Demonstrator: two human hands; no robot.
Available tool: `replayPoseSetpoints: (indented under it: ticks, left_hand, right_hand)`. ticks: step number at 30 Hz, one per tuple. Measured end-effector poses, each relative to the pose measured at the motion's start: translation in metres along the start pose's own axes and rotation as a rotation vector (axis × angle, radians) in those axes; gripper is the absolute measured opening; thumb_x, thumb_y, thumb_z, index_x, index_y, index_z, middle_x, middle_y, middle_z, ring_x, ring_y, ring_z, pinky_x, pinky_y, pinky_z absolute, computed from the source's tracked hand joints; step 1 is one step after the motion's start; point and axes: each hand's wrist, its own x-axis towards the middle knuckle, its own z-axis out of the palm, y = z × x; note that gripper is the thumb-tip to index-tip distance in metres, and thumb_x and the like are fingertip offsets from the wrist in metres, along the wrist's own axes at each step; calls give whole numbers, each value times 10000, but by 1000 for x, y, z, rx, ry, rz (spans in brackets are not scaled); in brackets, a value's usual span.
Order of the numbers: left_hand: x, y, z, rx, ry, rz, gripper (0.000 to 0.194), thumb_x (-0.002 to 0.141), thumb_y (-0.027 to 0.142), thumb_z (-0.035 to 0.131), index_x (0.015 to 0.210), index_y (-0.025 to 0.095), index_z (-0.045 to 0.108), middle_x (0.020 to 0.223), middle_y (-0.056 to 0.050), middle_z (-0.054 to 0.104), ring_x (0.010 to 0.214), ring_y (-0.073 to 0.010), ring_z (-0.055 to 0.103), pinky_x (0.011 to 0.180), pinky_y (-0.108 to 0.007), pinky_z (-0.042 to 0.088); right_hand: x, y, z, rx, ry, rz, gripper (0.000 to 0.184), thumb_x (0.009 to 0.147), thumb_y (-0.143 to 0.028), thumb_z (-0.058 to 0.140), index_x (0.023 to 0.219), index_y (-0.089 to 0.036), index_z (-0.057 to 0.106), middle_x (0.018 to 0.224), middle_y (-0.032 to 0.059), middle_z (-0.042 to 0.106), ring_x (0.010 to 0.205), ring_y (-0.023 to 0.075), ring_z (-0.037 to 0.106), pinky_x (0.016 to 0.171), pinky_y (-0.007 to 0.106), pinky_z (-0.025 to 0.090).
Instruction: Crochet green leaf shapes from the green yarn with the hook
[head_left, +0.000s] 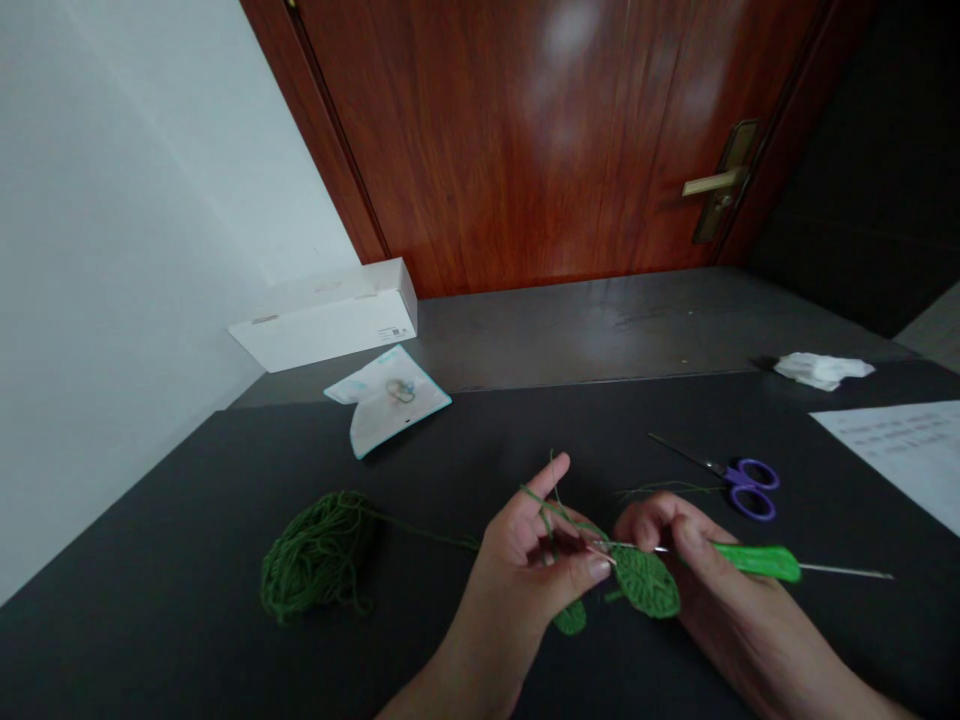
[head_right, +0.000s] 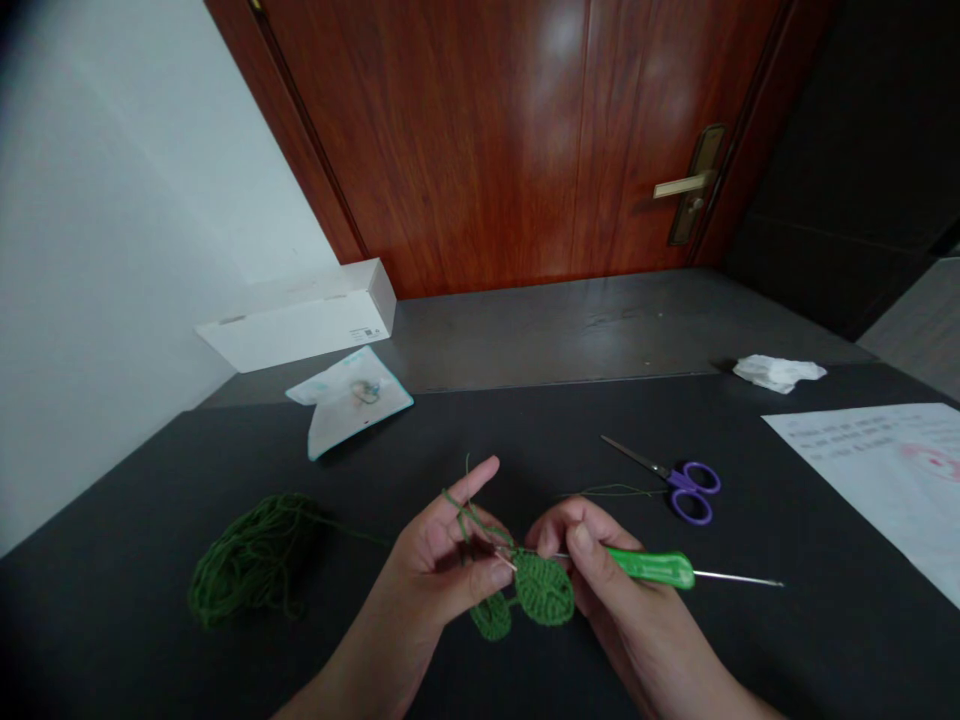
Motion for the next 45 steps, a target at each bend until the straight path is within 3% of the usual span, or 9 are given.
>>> replayPoseSetpoints:
  ticks: [8, 15, 21, 25, 29, 37, 41, 45]
  left_hand:
    - [-1, 0, 2, -14, 32, 18, 781, 686, 125, 759, 1407, 164, 460, 732, 20, 642, 689, -129, 573, 696, -272, 430]
    - [3, -2, 0, -21, 6, 56, 772, 700, 128, 762, 1402, 139, 441, 746, 5, 665, 697, -135, 585, 711, -283, 445]
    - [-4, -8, 6, -217, 14, -45, 732, 724, 172, 730, 1390, 120, 431, 922, -60, 673, 781, -178, 639, 694, -317, 490]
    - [-4, -19, 7, -145, -1, -24, 919, 648, 205, 821, 1432, 126, 349, 906, -40, 657, 759, -175, 655, 701, -319, 498]
    - [0, -24, 6, -77, 11, -12, 870, 663, 170, 804, 1417, 128, 373, 864, -22, 660, 718, -151, 645, 691, -307, 496]
    - [0, -21, 5, -136, 39, -21, 805, 671, 119, 766, 1397, 140, 419, 832, -4, 650, 704, -127, 619, 677, -282, 484]
    - [-2, -20, 5, -177, 36, -60, 775, 683, 165, 785, 1381, 158, 448, 896, -28, 649, 778, -149, 630, 711, -295, 486]
    - [-4, -21, 7, -145, 7, -86, 868, 630, 195, 841, 1396, 171, 434, 940, -39, 647, 855, -176, 645, 781, -316, 478]
  right_hand:
    - [0, -2, 0, 8, 1, -7, 297, 829, -505, 647, 740, -221, 645, 816, 19, 593, 798, 184, 519, 707, 276, 423]
    - [-1, -6, 3, -50, 31, -78, 195, 697, -287, 823, 713, -221, 640, 784, 3, 634, 713, 152, 553, 637, 257, 445]
    - [3, -2, 1, -113, 146, -166, 203, 693, -258, 828, 689, -219, 629, 782, 9, 665, 703, 165, 619, 627, 274, 508]
    - [2, 2, 1, -151, 185, -177, 212, 691, -269, 832, 684, -213, 628, 759, 9, 665, 648, 153, 618, 577, 261, 515]
    - [0, 0, 2, -146, 210, -168, 211, 696, -289, 828, 687, -216, 631, 739, 8, 664, 651, 159, 627, 598, 270, 527]
    - [1, 4, -2, -93, 137, -146, 153, 765, -241, 783, 732, -233, 634, 716, -43, 654, 590, 81, 582, 572, 183, 478]
    - [2, 7, -3, -145, 161, -225, 157, 760, -187, 777, 729, -240, 633, 741, -38, 673, 592, 92, 609, 566, 189, 500]
    - [1, 8, -7, -296, 135, -330, 174, 747, -142, 774, 707, -250, 644, 747, -26, 706, 651, 119, 660, 600, 194, 530]
